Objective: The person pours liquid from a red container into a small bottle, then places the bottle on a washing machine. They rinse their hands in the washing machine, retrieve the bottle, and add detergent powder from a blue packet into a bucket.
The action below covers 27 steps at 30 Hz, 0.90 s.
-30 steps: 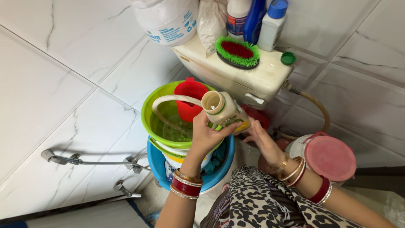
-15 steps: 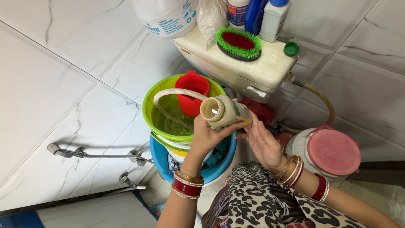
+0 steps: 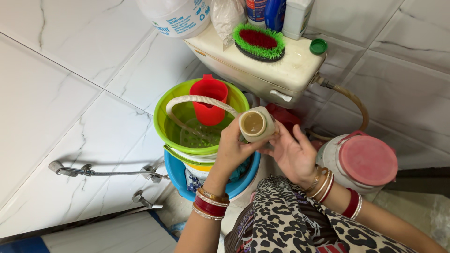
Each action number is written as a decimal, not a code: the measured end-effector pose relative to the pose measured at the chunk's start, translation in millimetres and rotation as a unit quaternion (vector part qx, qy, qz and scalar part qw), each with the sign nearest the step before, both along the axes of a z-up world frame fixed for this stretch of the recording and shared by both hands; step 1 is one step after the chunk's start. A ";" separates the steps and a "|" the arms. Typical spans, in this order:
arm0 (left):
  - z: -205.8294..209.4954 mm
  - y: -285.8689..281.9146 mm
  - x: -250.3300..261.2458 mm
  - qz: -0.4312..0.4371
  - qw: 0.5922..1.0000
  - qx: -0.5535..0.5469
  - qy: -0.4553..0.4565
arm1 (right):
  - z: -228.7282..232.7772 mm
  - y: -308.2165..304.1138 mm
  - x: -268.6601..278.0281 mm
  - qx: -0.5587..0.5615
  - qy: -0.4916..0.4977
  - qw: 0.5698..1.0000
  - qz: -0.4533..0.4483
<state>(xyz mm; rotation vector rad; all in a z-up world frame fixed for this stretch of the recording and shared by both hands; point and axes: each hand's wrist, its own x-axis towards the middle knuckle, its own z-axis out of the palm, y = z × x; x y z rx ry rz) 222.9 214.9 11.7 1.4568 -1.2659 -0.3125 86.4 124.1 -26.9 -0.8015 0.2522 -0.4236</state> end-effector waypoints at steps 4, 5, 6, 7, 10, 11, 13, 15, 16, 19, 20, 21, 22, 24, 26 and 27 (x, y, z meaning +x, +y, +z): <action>-2.6 1.0 1.0 0.018 1.000 0.019 -0.015 | -8.2 -15.7 -0.7 0.111 -0.026 0.992 0.044; -2.5 1.6 1.6 0.020 0.999 0.018 -0.018 | -10.7 -19.2 -1.3 0.115 -0.011 0.992 0.044; -2.0 2.1 2.7 0.021 0.999 0.017 -0.022 | -13.0 -23.0 -2.2 0.119 0.003 0.992 0.044; -1.5 2.6 3.5 0.022 0.999 0.016 -0.025 | -15.4 -25.6 -3.2 0.122 0.018 0.991 0.043; 0.0 6.0 5.1 0.020 1.000 0.011 0.008 | -22.0 -28.9 -6.6 0.093 0.035 0.994 0.052; 0.6 7.1 6.0 0.024 1.000 0.015 0.011 | -22.8 -30.0 -7.1 0.071 0.038 0.995 0.052; 1.4 8.4 7.6 0.031 0.999 0.022 0.017 | -20.7 -32.7 -9.3 0.027 0.044 0.997 0.051; 1.8 10.0 10.2 0.041 0.999 0.011 -0.011 | -11.7 -37.9 -11.9 0.015 0.021 0.999 0.037; 1.4 11.7 10.5 0.045 0.999 0.005 -0.024 | -5.3 -39.2 -12.9 0.009 0.009 0.999 0.029; -1.3 14.9 8.8 0.057 0.996 0.019 -0.069 | 23.9 -42.8 -18.0 -0.087 -0.039 0.995 0.017; -2.4 15.3 7.6 0.056 0.996 0.021 -0.069 | 35.3 -41.3 -18.9 -0.160 -0.053 0.986 0.010; -3.8 15.1 5.2 0.054 0.996 0.022 -0.070 | 46.6 -38.8 -18.9 -0.233 -0.067 0.970 0.004; -5.8 14.9 1.9 0.052 0.996 0.024 -0.068 | 57.3 -35.1 -19.0 -0.303 -0.079 0.950 -0.003; -9.8 13.2 -3.0 0.060 0.994 0.034 -0.086 | 75.9 -26.7 -17.0 -0.571 -0.033 0.818 -0.056; -13.4 11.6 -6.4 0.063 0.994 0.038 -0.076 | 88.0 -19.5 -10.0 -0.739 0.013 0.669 -0.083; -14.9 11.0 -7.7 0.062 0.996 0.037 -0.058 | 91.8 -17.2 -7.8 -0.787 0.035 0.610 -0.084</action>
